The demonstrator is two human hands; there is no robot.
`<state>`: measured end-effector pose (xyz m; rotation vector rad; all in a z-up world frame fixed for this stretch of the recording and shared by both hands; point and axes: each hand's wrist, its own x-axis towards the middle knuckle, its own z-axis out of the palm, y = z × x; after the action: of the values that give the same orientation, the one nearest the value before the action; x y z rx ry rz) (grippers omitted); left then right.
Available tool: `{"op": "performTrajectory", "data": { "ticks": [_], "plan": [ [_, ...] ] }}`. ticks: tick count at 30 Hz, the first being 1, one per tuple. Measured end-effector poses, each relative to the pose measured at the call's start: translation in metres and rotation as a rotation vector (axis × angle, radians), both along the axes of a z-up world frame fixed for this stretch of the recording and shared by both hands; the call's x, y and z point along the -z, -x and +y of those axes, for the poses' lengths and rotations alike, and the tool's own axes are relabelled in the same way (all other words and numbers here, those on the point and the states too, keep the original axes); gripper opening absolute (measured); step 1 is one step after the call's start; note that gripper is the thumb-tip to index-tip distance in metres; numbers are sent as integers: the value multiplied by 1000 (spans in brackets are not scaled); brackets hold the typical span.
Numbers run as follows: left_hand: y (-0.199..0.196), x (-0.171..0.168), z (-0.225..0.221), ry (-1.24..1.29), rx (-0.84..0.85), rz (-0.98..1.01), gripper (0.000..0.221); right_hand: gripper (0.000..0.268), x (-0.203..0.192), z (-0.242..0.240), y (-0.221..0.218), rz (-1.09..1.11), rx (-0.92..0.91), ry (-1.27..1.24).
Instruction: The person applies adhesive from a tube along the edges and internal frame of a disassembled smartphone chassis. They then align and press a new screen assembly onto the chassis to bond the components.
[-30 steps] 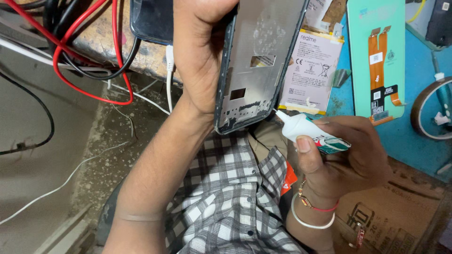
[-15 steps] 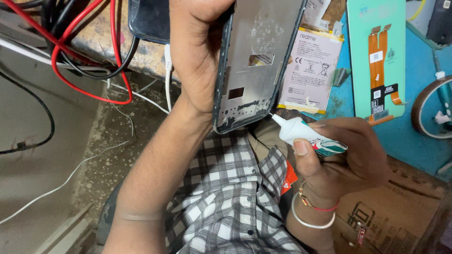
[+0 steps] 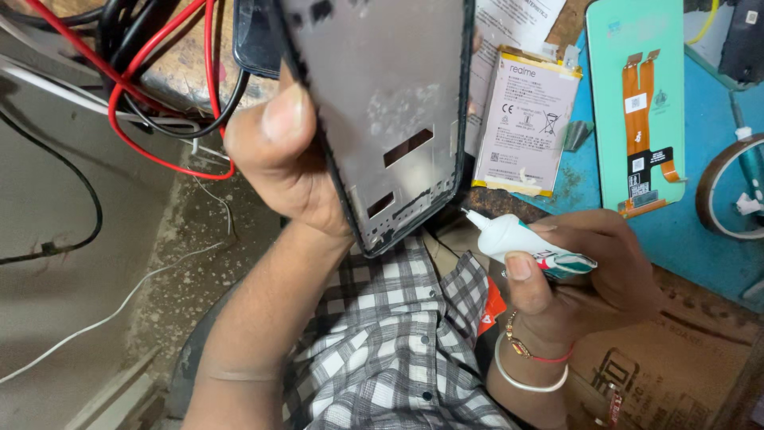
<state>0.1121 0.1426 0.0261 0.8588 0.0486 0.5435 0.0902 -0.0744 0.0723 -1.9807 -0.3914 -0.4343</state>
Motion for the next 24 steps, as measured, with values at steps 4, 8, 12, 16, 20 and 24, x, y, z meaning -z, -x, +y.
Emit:
{"op": "performTrajectory", "data": {
  "ticks": [4, 8, 12, 16, 20, 24],
  "plan": [
    [8, -5, -2, 212, 105, -10, 62, 32, 1, 3, 2, 17, -5, -39],
    [-3, -1, -2, 290, 49, -26, 63, 29, 3, 9, 4, 63, 52, -85],
    [-9, 2, -5, 323, 10, -19, 64, 29, 5, 9, 0, 64, 73, -87],
    [-10, 3, -8, 336, -6, -12, 65, 31, 5, 13, -1, 55, 71, -92],
    [-5, 3, -6, 339, 6, -15, 66, 32, 2, 15, -2, 37, 84, -25],
    [-6, 6, -9, 356, 5, -22, 67, 32, 0, 18, 0, 66, 76, -45]
  ]
}}
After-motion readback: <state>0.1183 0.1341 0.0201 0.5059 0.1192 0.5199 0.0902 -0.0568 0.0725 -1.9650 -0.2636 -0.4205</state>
